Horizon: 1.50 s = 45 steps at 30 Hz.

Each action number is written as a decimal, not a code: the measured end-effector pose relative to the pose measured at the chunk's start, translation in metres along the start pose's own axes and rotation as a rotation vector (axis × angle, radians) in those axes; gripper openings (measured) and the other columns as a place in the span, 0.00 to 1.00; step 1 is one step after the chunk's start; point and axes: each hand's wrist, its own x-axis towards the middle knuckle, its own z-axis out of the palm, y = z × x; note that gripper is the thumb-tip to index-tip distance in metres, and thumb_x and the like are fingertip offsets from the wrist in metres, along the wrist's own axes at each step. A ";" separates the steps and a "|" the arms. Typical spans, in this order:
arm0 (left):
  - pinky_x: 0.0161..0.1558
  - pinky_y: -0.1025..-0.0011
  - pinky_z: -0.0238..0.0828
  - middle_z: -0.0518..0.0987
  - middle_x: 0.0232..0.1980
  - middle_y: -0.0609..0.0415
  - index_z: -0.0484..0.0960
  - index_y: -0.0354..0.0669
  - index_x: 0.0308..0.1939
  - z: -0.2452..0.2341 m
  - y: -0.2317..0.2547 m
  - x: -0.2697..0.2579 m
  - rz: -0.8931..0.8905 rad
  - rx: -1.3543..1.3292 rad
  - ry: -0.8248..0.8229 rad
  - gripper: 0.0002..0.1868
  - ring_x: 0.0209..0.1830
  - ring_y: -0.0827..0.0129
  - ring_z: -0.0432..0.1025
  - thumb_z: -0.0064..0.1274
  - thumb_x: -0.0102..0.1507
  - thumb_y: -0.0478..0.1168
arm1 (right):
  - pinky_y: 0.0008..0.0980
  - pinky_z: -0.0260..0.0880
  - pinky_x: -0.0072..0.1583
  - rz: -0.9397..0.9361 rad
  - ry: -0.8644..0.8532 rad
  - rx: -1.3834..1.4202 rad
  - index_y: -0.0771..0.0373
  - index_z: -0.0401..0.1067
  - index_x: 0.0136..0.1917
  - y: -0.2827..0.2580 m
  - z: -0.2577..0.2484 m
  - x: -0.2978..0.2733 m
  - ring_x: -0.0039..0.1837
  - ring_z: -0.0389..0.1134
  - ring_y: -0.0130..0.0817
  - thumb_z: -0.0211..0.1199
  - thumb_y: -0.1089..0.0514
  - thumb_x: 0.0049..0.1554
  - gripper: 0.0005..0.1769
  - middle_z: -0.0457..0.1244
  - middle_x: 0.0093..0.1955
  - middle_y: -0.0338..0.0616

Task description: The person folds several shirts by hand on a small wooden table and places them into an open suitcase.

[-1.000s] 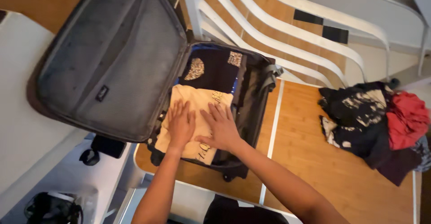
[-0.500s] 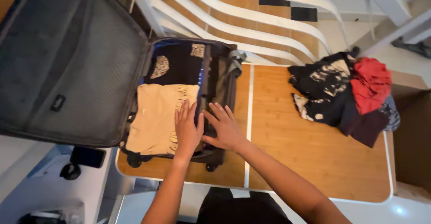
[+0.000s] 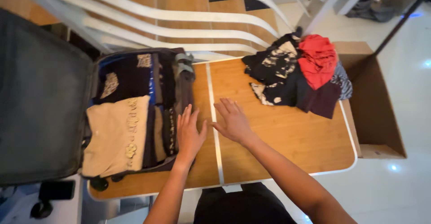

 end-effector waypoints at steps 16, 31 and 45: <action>0.68 0.54 0.62 0.71 0.70 0.35 0.77 0.35 0.61 0.137 0.086 0.046 -0.001 -0.226 -0.171 0.26 0.70 0.43 0.65 0.60 0.61 0.41 | 0.47 0.67 0.64 0.409 0.350 -0.127 0.61 0.71 0.64 0.225 -0.063 -0.046 0.68 0.65 0.54 0.73 0.52 0.49 0.31 0.63 0.68 0.55; 0.67 0.58 0.65 0.70 0.71 0.35 0.77 0.33 0.61 0.253 0.186 0.108 0.159 -0.330 -0.301 0.25 0.69 0.42 0.67 0.60 0.62 0.40 | 0.52 0.68 0.51 0.645 0.371 -0.313 0.56 0.66 0.71 0.336 -0.098 -0.008 0.51 0.70 0.51 0.70 0.55 0.50 0.37 0.67 0.50 0.50; 0.69 0.58 0.63 0.71 0.70 0.33 0.76 0.34 0.62 0.272 0.171 0.090 0.032 -0.398 -0.351 0.27 0.71 0.43 0.65 0.61 0.62 0.43 | 0.50 0.68 0.45 0.596 0.590 -0.277 0.56 0.70 0.58 0.379 -0.082 -0.003 0.45 0.71 0.54 0.60 0.57 0.60 0.11 0.69 0.46 0.49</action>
